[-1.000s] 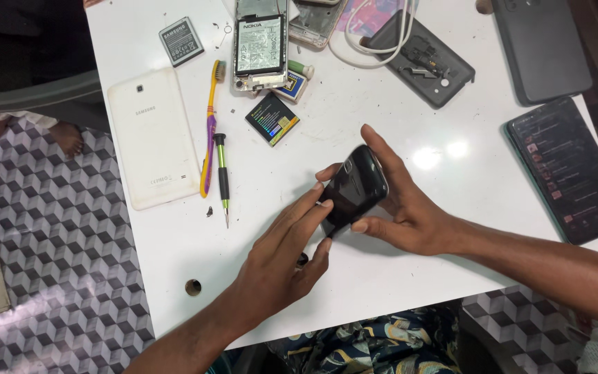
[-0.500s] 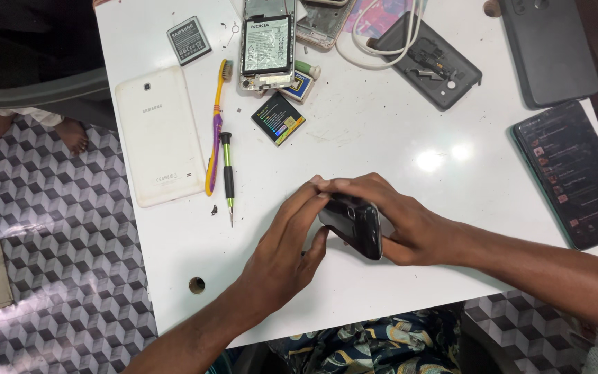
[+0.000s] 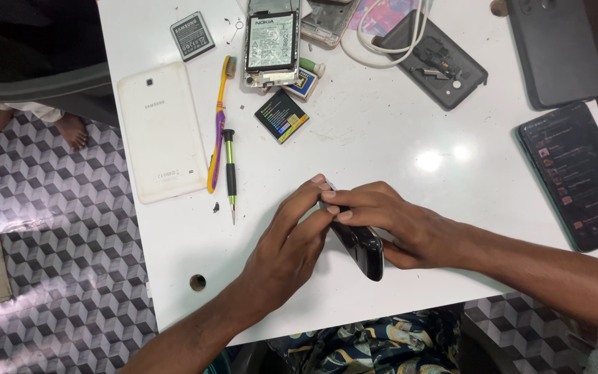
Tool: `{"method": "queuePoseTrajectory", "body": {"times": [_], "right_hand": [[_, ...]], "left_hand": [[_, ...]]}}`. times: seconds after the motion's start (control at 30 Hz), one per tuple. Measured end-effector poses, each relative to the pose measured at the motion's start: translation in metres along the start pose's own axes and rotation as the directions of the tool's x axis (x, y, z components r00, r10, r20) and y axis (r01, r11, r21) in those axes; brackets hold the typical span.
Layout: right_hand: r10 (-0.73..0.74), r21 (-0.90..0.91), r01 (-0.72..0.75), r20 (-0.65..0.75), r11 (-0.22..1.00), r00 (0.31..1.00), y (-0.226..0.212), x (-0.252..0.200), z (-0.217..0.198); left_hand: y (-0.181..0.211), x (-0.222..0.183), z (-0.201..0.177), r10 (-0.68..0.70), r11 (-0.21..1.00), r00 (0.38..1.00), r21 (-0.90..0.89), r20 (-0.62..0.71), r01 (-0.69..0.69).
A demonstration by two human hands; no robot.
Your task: The person disassembles and reassembles two mobile phones on a workbench. They remove the back cover of a white smartphone, unscrew internal components, and then reassemble it. They also remove the back cover and battery from a black feature phone.
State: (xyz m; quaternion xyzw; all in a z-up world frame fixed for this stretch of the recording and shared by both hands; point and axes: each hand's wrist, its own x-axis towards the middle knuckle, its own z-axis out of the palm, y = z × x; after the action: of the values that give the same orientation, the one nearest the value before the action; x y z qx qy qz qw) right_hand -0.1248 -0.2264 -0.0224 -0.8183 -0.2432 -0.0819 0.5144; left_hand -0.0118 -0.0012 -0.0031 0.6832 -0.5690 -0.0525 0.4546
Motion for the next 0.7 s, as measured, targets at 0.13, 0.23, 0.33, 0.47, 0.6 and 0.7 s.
{"method": "queuePoseTrajectory", "body": {"times": [0.13, 0.23, 0.33, 0.47, 0.6, 0.7], "right_hand": [[0.005, -0.002, -0.005, 0.013, 1.000, 1.000, 0.002, -0.003, 0.001], [-0.025, 0.009, 0.024, 0.016, 1.000, 1.000, 0.005, -0.005, 0.000], [-0.049, 0.042, 0.049, -0.011, 0.998, 0.999, 0.007, -0.006, 0.000], [-0.029, 0.185, 0.044, -0.084, 0.982, 0.996, 0.006, -0.003, 0.001], [0.266, 0.307, -0.223, -0.104, 0.925, 0.958, -0.005, -0.001, 0.003], [0.416, 0.409, -0.341, -0.109, 0.847, 0.903, -0.001, 0.007, 0.001]], "left_hand": [[0.001, 0.001, -0.002, 0.014, 1.000, 1.000, 0.020, 0.008, -0.014], [0.001, 0.001, -0.004, 0.024, 0.999, 1.000, 0.025, 0.017, -0.024], [-0.001, 0.002, -0.005, 0.054, 0.997, 0.998, 0.061, -0.024, -0.052], [-0.006, 0.002, -0.002, -0.007, 0.991, 0.999, -0.131, -0.054, 0.000], [-0.011, -0.001, 0.002, -0.029, 0.999, 0.976, -0.037, -0.215, 0.021], [-0.009, -0.005, 0.002, -0.003, 0.994, 0.973, 0.104, -0.232, 0.028]]}}
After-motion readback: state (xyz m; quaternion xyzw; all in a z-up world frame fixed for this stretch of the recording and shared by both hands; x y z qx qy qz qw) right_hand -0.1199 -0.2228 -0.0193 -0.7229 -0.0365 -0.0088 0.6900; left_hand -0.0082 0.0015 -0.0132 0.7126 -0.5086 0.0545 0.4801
